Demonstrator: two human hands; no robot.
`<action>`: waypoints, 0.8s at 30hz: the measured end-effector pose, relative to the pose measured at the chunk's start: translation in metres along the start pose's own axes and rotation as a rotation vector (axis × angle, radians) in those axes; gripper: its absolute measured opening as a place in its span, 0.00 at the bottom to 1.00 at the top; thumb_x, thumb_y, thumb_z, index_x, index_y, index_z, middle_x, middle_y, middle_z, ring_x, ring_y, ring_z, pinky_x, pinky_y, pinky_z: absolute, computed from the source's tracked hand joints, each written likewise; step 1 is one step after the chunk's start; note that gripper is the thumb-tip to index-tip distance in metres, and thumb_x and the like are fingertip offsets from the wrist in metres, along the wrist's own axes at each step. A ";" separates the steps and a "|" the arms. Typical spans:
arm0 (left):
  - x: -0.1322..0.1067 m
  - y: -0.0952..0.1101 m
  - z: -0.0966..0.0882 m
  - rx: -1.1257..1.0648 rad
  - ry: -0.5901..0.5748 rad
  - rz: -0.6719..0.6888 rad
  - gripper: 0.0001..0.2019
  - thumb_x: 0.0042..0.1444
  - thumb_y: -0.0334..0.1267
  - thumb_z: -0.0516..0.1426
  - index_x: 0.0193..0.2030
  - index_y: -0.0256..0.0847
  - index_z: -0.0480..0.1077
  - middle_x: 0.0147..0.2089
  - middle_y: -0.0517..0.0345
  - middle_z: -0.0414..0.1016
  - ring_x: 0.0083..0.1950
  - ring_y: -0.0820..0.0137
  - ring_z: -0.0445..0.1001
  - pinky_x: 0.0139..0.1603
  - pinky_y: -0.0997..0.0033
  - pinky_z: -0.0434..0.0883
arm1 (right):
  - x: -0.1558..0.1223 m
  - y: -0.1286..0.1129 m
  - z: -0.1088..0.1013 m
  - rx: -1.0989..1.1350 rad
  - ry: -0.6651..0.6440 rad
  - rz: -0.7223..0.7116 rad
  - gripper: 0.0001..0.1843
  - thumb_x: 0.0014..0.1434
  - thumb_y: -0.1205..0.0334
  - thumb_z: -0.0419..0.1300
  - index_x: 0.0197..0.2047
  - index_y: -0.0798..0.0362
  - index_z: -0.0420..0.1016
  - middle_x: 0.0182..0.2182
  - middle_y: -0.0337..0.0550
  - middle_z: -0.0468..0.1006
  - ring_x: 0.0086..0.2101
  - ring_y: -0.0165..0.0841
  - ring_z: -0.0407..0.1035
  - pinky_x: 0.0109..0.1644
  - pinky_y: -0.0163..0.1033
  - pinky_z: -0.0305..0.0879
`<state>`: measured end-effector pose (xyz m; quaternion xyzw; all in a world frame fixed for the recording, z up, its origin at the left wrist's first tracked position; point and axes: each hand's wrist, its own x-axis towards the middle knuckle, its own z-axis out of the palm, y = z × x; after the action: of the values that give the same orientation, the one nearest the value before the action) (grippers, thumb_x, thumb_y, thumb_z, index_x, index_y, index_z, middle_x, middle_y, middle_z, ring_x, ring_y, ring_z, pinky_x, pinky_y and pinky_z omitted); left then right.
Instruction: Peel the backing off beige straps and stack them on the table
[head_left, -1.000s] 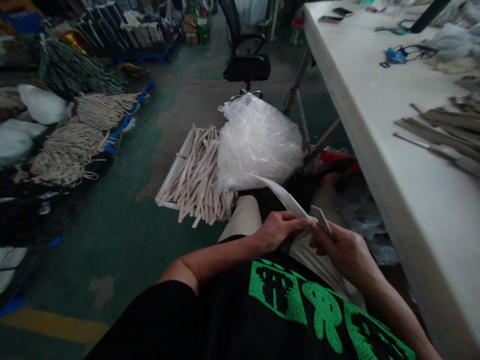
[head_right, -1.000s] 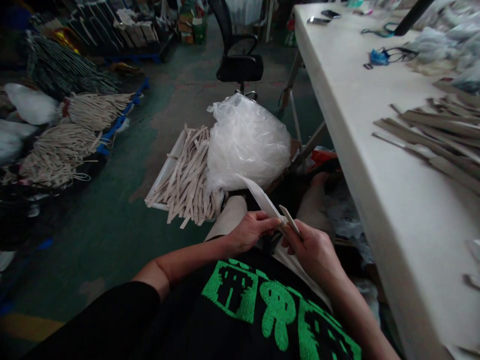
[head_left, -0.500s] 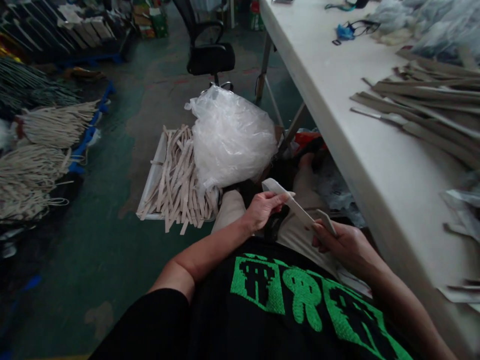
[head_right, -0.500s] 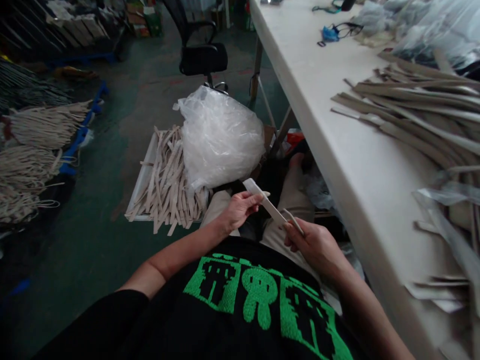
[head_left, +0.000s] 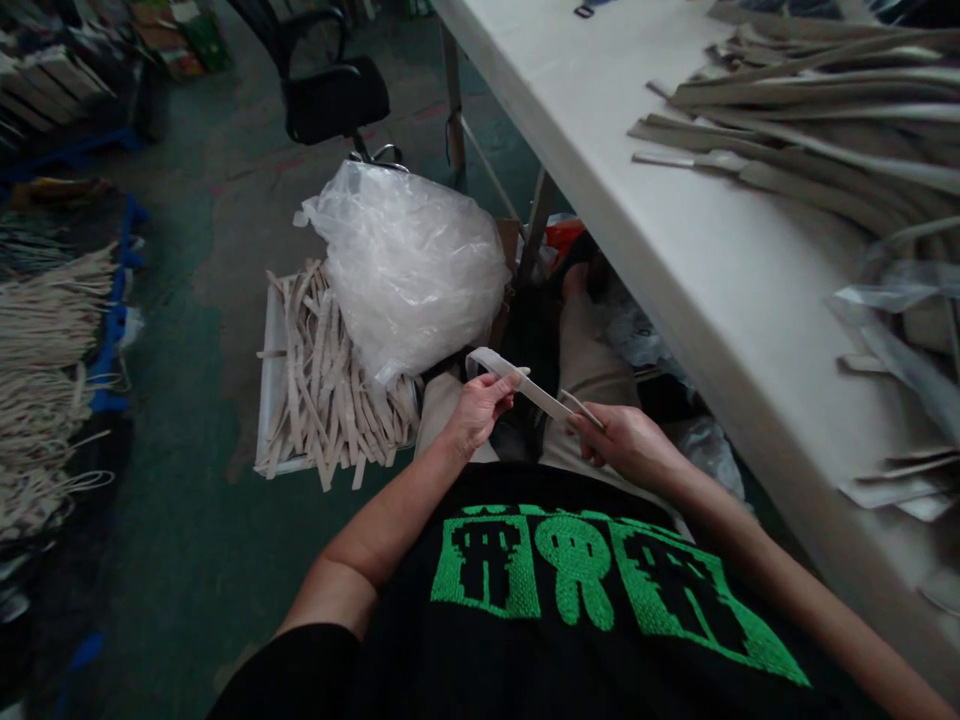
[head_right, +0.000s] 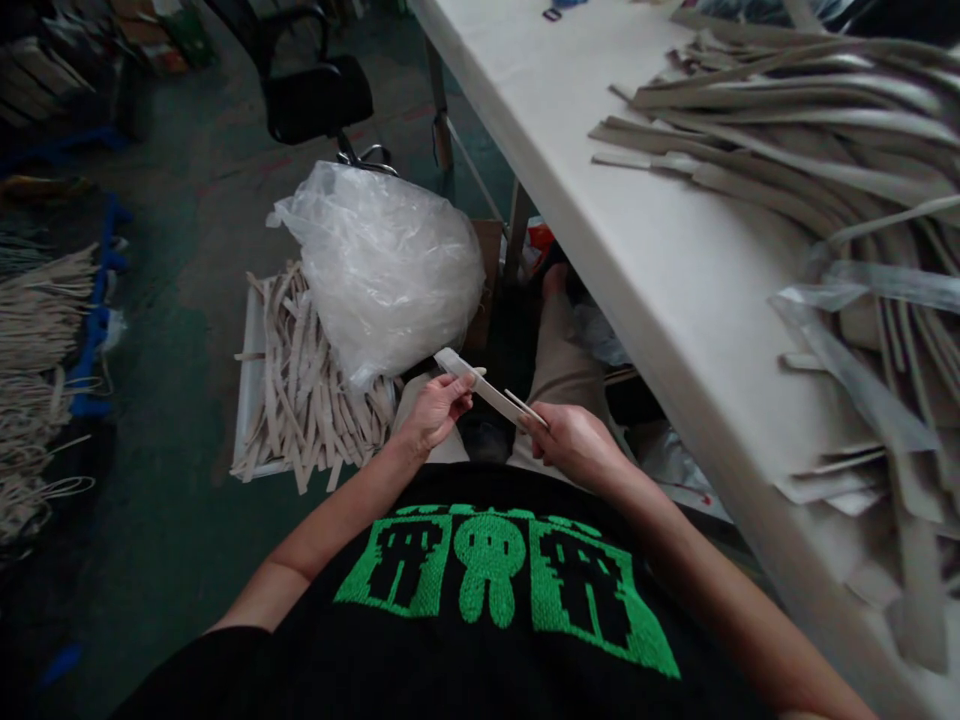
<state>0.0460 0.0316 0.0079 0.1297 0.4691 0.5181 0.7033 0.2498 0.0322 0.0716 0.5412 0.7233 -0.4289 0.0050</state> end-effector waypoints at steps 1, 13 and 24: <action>-0.001 -0.004 0.003 0.022 -0.021 -0.010 0.21 0.30 0.45 0.75 0.28 0.34 0.79 0.23 0.63 0.70 0.24 0.80 0.64 0.26 0.78 0.61 | 0.004 -0.002 0.001 -0.015 0.021 0.004 0.24 0.68 0.47 0.45 0.26 0.51 0.68 0.20 0.40 0.75 0.20 0.32 0.69 0.27 0.35 0.56; -0.003 -0.007 0.003 0.077 -0.053 -0.056 0.16 0.37 0.41 0.74 0.27 0.33 0.76 0.24 0.62 0.70 0.24 0.81 0.64 0.27 0.77 0.61 | 0.029 0.004 0.008 0.165 0.044 -0.087 0.26 0.68 0.43 0.46 0.29 0.52 0.70 0.22 0.40 0.76 0.19 0.30 0.68 0.24 0.34 0.58; -0.034 -0.010 -0.001 -0.001 -0.346 -0.318 0.21 0.40 0.49 0.73 0.32 0.32 0.77 0.27 0.58 0.74 0.25 0.78 0.69 0.29 0.76 0.67 | 0.076 0.013 0.022 0.469 0.119 -0.584 0.16 0.63 0.49 0.59 0.43 0.50 0.83 0.44 0.48 0.82 0.43 0.39 0.77 0.47 0.42 0.72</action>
<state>0.0507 -0.0021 0.0188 0.1407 0.3558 0.3710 0.8461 0.2188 0.0778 0.0139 0.3224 0.7284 -0.5340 -0.2834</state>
